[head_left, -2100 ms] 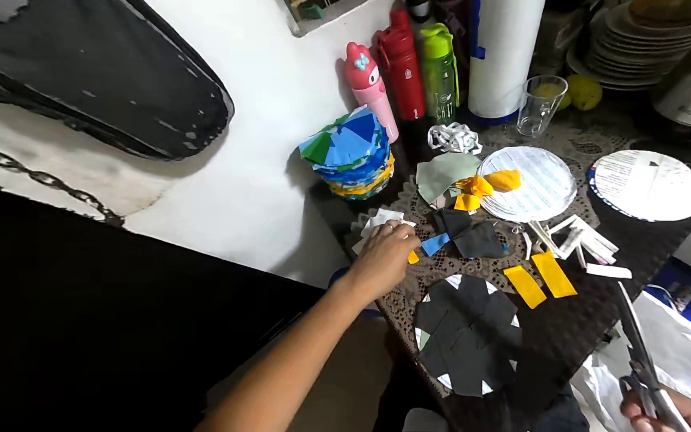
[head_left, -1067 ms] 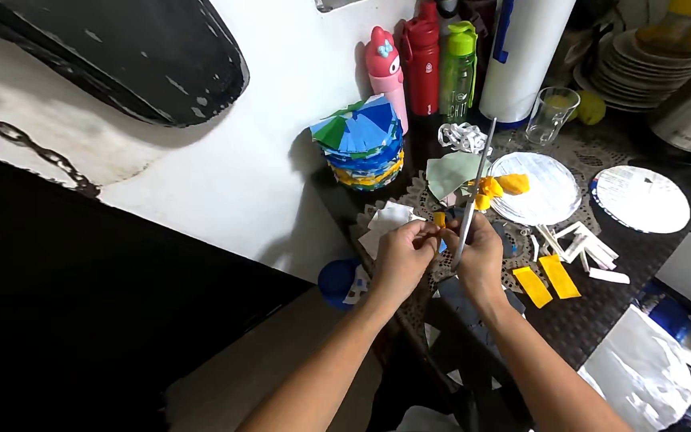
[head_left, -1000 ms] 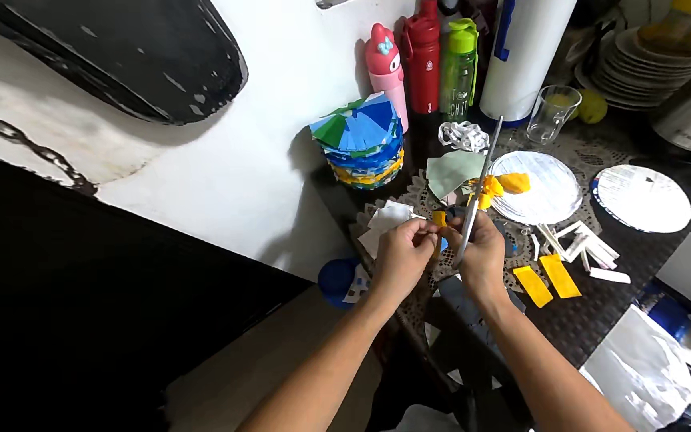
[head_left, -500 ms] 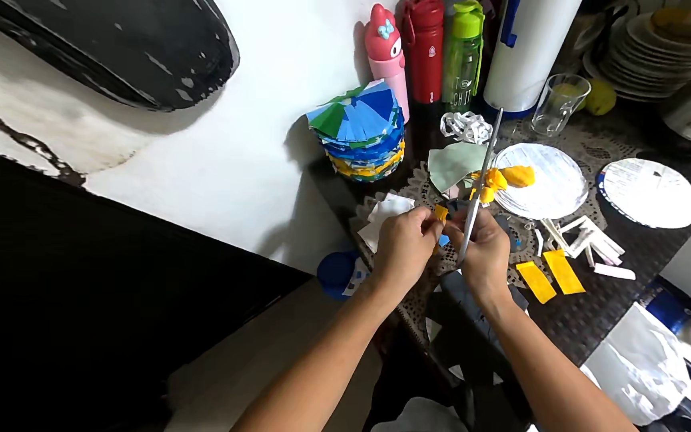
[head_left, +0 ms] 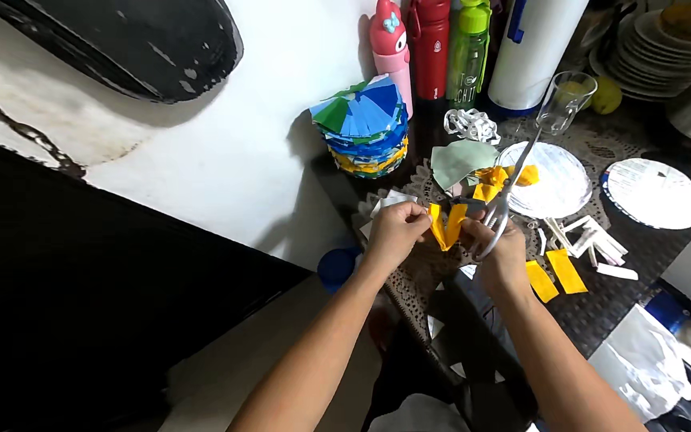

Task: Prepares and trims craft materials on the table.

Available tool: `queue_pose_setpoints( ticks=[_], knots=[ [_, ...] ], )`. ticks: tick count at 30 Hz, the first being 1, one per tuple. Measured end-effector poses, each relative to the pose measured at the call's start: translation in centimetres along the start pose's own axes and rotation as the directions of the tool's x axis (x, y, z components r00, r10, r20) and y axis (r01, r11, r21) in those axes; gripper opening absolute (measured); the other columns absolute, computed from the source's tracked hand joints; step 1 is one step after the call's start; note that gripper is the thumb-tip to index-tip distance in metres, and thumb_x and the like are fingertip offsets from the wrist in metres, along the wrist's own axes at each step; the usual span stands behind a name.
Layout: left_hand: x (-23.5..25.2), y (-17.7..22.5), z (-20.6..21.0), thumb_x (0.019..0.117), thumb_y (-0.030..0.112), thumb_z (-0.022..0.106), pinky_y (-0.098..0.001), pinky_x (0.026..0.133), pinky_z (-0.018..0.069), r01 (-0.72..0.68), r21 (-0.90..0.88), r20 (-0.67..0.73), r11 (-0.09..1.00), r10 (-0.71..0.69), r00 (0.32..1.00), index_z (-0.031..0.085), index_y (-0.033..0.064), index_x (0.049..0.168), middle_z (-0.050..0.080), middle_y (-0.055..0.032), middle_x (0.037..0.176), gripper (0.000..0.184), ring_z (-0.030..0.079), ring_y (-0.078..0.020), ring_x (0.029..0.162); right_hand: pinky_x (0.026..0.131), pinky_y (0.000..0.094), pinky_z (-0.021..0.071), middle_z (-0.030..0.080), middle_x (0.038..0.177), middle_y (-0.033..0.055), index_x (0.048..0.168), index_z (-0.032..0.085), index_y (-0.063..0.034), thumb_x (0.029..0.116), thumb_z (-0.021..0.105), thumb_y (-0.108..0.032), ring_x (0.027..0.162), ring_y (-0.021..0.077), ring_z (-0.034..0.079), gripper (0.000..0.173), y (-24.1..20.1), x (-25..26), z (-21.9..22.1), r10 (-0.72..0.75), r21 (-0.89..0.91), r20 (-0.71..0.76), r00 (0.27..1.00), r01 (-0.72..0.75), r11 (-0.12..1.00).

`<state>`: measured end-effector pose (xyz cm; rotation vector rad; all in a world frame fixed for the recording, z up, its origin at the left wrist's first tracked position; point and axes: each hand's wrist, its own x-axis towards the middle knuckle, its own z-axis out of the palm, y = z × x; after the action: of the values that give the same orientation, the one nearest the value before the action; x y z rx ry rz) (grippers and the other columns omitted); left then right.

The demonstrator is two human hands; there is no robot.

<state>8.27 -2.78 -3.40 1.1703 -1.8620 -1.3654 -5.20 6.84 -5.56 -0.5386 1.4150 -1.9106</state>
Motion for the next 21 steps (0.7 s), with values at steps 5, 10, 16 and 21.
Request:
queue_pose_setpoints(
  ticks=[5,10,16,21],
  knots=[
    [1.3,-1.5,-0.2,0.0980,0.012,0.066,-0.0337,0.071,0.0586,0.007,0.277,-0.075,0.961,0.014,0.997,0.071,0.0024,0.095,0.070,-0.0076,0.082,0.011,0.068,-0.0139,0.070,0.058,0.0221,0.0532,0.064,0.073,0.0032,0.090,0.062,-0.0026,0.0913,0.062,0.008,0.062,0.0078,0.061,0.011,-0.4,0.3,-1.3,-0.001,0.046,0.002,1.000,0.001,0.999],
    [-0.3,-1.3,0.7,0.1041,0.018,0.057,-0.0522,0.092,0.0549,-0.176,0.447,-0.031,0.877,0.212,0.977,0.070,-0.0017,0.119,0.071,-0.0196,0.110,0.028,0.070,-0.0323,0.102,0.064,0.0254,0.0575,0.066,0.075,0.0035,0.093,0.058,-0.0036,0.0944,0.057,0.008,0.066,0.0094,0.065,0.012,-1.1,0.2,-2.3,0.057,0.134,0.114,0.992,-0.072,0.988],
    [-4.5,2.1,2.4,0.1052,0.012,0.054,-0.0312,0.090,0.0574,0.175,-0.458,0.197,0.871,-0.092,0.976,0.066,-0.0049,0.115,0.069,-0.0092,0.106,0.023,0.068,-0.0133,0.098,0.065,0.0253,0.0590,0.068,0.074,0.0034,0.087,0.061,-0.0041,0.0904,0.060,0.007,0.066,0.0087,0.066,0.012,-2.2,-1.5,-2.8,0.040,0.172,0.217,0.975,-0.078,0.982],
    [-5.7,2.4,3.3,0.0950,0.000,0.066,-0.0251,0.085,0.0579,-0.019,-0.483,0.053,0.875,0.051,0.997,0.072,0.0008,0.091,0.072,-0.0021,0.086,0.007,0.069,-0.0074,0.085,0.060,0.0212,0.0577,0.069,0.074,0.0016,0.087,0.063,-0.0046,0.0887,0.061,0.007,0.062,0.0060,0.065,0.012,-2.5,-3.1,-3.5,-0.004,0.172,0.208,0.978,-0.033,0.985]
  ],
)
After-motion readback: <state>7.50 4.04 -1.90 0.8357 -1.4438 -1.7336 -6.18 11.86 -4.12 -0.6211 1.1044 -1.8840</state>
